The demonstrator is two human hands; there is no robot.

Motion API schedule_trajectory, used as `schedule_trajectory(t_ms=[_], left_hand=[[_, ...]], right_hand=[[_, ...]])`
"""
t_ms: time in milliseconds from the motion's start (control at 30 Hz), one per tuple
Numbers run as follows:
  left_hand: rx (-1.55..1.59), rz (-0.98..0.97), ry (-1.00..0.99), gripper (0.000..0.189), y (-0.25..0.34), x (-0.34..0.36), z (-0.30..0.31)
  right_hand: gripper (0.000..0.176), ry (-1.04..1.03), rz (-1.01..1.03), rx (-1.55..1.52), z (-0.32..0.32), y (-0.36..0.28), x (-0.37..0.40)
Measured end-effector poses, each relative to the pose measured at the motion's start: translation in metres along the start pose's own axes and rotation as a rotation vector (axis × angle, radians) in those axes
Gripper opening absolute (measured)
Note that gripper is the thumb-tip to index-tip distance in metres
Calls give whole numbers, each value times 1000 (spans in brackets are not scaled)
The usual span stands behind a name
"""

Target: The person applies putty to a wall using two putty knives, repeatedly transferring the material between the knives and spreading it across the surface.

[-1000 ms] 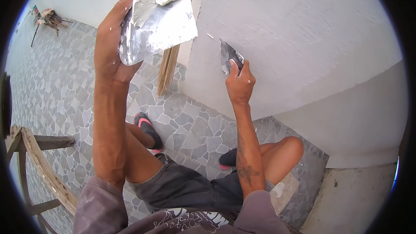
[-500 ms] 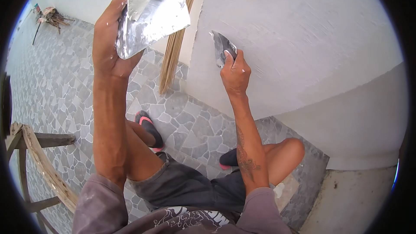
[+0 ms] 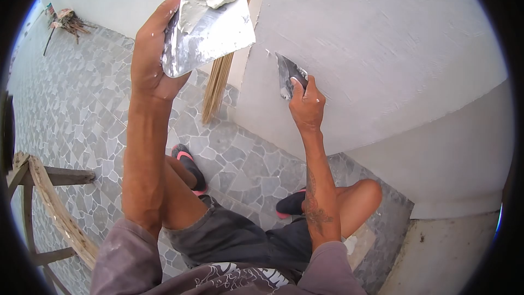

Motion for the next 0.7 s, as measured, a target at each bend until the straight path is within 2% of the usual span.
schedule_trajectory(t_ms=[67, 167, 233, 400, 500, 633, 700], left_hand=[[98, -13, -29, 39, 2, 1, -1], [-1, 5, 3, 37, -4, 4, -5], [-27, 12, 37, 36, -7, 4, -11], [-26, -16, 84, 36, 4, 9, -4], [-10, -4, 42, 35, 6, 11, -6], [-108, -15, 96, 38, 9, 10, 0], [-78, -72, 75, 41, 21, 5, 5]], right_hand=[[18, 0, -1, -132, 6, 3, -1], [17, -35, 24, 46, -19, -12, -10], [17, -55, 75, 54, -37, -24, -16], [16, -22, -55, -43, -4, 0, -2], [16, 16, -31, 90, -4, -5, 1], [14, 1, 138, 84, -41, -31, -9], [14, -22, 55, 68, -34, -28, -9]])
Point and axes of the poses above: each hand's wrist, its own x-axis away from the middle knuckle, its own z-axis out of the back of the hand, y = z × x, the point moved 9 cm from there along -x, towards the middle knuckle, and after that the axes turned 3 degrees about -y, right-handed, at the moved point
